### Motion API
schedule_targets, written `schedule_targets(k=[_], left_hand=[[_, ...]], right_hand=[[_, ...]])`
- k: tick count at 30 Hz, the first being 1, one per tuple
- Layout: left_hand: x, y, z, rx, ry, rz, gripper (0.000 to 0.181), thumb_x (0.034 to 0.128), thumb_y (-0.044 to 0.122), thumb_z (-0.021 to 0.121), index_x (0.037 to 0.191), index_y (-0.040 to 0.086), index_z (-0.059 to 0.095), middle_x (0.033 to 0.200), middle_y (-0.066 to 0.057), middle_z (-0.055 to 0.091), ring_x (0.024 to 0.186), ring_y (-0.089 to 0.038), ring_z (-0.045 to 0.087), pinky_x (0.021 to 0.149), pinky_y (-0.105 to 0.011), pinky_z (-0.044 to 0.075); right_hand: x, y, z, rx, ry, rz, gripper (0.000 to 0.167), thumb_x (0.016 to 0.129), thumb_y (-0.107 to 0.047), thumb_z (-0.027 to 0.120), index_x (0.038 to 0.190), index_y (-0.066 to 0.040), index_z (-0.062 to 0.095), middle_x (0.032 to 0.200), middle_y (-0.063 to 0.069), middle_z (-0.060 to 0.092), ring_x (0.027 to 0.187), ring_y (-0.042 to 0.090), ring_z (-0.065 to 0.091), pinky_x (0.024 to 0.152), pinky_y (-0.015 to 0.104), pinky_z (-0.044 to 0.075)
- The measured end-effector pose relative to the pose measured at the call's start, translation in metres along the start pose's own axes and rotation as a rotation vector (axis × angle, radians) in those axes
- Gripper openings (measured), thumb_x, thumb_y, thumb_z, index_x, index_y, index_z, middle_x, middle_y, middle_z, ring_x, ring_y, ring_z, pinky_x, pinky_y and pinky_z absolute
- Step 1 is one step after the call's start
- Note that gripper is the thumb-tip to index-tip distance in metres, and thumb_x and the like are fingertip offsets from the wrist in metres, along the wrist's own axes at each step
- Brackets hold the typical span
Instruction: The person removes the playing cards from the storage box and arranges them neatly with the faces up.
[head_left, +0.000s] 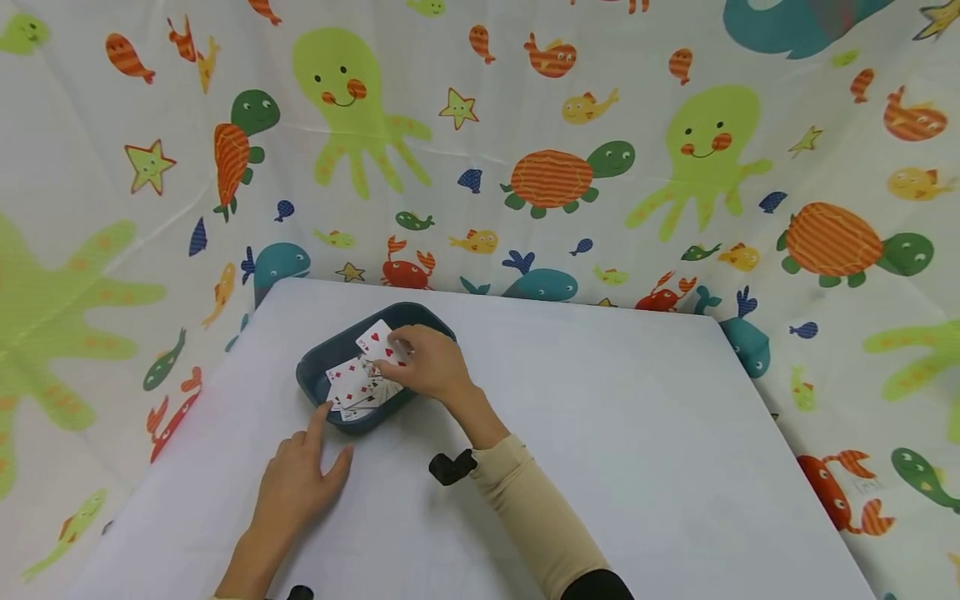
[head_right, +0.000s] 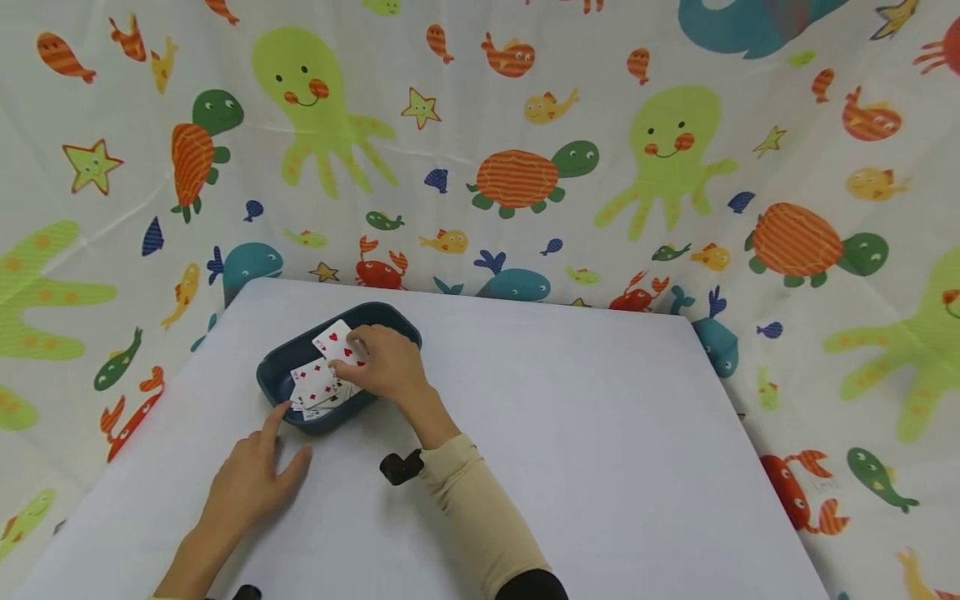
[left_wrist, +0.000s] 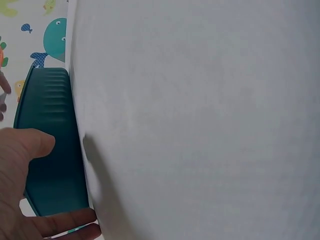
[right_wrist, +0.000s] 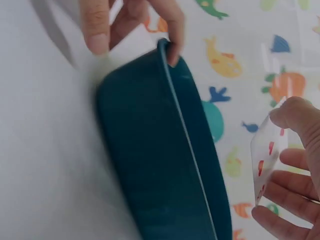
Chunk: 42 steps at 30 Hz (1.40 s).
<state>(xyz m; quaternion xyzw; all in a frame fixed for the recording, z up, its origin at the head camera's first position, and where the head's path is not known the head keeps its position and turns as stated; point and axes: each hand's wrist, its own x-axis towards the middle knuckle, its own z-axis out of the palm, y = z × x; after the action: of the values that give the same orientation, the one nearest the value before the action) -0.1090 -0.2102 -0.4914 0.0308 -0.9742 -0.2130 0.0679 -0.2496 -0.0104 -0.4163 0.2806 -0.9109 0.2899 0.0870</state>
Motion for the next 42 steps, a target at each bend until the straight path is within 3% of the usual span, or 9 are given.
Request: schedule_targets(k=[11,15,22,30,42], left_hand=[[0.002,-0.001,-0.005,0.000,-0.033,-0.024,0.079,0.0932,0.034,0.068,0.157,0.009,0.029,0.112,-0.034,0.063,0.100,-0.048,0.060,0.080,-0.063,0.048],[0.002,-0.003,-0.004,0.003,-0.026,-0.023,0.079,0.0931,0.033,0.068,0.157,0.008,0.029,0.111,-0.033,0.063,0.100,-0.047,0.061,0.079,-0.062,0.049],[0.001,-0.002,-0.006,-0.007,-0.012,-0.016,0.078,0.0931,0.032,0.068,0.156,0.007,0.031,0.109,-0.033,0.063,0.098,-0.048,0.061,0.078,-0.062,0.049],[0.000,-0.001,-0.002,-0.001,-0.026,-0.030,0.079,0.0930,0.033,0.068,0.157,0.006,0.030,0.109,-0.032,0.063,0.096,-0.046,0.061,0.078,-0.061,0.049],[-0.003,0.002,0.004,-0.013,-0.052,-0.043,0.080,0.0930,0.034,0.068,0.157,0.007,0.029,0.104,-0.028,0.063,0.091,-0.041,0.060,0.074,-0.057,0.050]], right_hand=[[-0.021,0.038,-0.029,0.133,0.149,0.136,0.042,0.087,-0.036,0.078,0.120,-0.009,0.074,0.109,0.006,0.075,0.098,0.026,0.070,0.079,0.038,0.055],[-0.026,0.051,-0.036,0.143,0.210,0.246,0.041,0.086,-0.036,0.078,0.117,-0.009,0.075,0.110,0.008,0.076,0.101,0.028,0.071,0.083,0.042,0.055],[-0.033,0.071,-0.037,0.078,0.301,0.440,0.043,0.084,-0.040,0.077,0.110,-0.006,0.075,0.106,0.010,0.076,0.091,0.027,0.069,0.079,0.044,0.052],[-0.039,0.086,-0.027,-0.024,0.279,0.605,0.044,0.083,-0.042,0.075,0.104,-0.003,0.073,0.095,0.012,0.076,0.077,0.027,0.064,0.068,0.041,0.049],[-0.043,0.096,-0.008,-0.110,0.213,0.672,0.034,0.082,-0.035,0.079,0.079,-0.005,0.064,0.068,0.006,0.062,0.060,0.021,0.055,0.053,0.035,0.039]])
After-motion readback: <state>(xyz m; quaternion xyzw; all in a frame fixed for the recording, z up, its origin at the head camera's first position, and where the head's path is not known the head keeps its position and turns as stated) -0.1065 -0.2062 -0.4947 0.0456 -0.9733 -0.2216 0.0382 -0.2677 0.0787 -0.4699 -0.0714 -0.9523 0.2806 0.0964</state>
